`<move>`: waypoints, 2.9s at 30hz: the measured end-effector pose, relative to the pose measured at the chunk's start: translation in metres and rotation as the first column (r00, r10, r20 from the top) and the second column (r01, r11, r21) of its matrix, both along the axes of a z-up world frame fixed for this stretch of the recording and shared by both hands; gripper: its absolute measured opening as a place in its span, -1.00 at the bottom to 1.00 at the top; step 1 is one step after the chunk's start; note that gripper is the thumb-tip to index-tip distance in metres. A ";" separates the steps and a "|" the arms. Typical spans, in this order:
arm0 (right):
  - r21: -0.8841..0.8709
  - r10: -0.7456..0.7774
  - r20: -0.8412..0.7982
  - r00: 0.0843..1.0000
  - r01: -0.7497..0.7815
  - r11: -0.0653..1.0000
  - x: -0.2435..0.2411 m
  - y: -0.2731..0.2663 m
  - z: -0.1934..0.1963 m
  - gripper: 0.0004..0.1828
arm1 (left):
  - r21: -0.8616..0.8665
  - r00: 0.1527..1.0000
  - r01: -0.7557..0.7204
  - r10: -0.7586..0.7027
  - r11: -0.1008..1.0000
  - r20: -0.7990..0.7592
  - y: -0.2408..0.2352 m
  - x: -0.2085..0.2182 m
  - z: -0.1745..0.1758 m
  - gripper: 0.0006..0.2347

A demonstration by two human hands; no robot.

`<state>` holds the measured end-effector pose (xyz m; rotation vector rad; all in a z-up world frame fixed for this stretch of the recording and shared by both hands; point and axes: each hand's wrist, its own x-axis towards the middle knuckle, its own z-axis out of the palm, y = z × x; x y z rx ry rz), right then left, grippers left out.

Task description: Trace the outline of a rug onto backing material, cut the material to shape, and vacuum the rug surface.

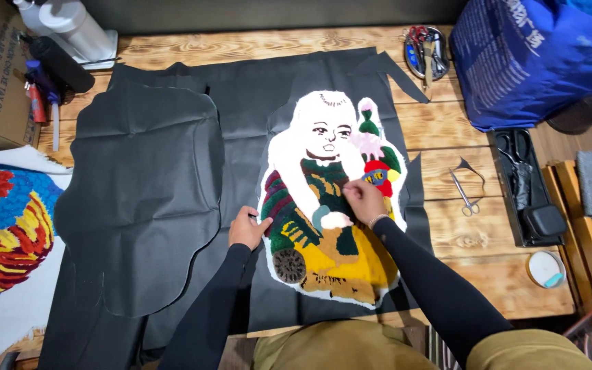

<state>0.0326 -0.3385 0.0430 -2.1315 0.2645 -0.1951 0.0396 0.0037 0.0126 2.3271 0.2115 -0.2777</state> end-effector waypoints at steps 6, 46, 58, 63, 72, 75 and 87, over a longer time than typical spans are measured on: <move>-0.048 0.245 -0.093 0.965 -0.250 0.967 0.062 0.054 0.010 -0.83 | -0.083 0.997 -0.071 0.068 0.994 -0.042 0.018 0.006 -0.025 -0.56; 0.904 0.211 -0.364 0.907 0.290 0.314 0.086 -0.046 0.018 -0.83 | -0.159 0.991 -0.111 0.098 0.981 -0.089 0.025 0.005 -0.025 -0.55; 0.503 -0.459 -0.278 0.844 0.535 0.679 0.080 -0.241 -0.037 -0.38 | 0.083 0.965 -0.204 0.214 0.975 -0.148 -0.004 0.014 -0.013 -0.49; 0.030 -0.233 0.094 0.968 0.231 0.972 0.031 -0.261 -0.057 -0.65 | -0.028 0.938 -0.255 0.241 0.966 -0.250 -0.002 0.022 -0.023 -0.50; -0.260 -0.297 -0.191 0.936 0.244 0.934 -0.074 -0.181 -0.030 -0.60 | -0.391 0.862 -0.399 0.195 0.829 -0.467 -0.014 0.028 -0.012 -0.61; -0.211 -0.258 -0.093 0.962 0.234 0.949 -0.101 -0.156 -0.021 -0.63 | -0.420 0.858 -0.372 0.134 0.828 -0.495 -0.021 0.024 0.020 -0.64; -0.504 -0.399 -0.079 0.914 0.309 0.807 -0.153 -0.080 0.017 -0.38 | -0.619 0.866 -0.298 -0.067 0.727 -0.495 -0.039 0.020 0.054 -0.67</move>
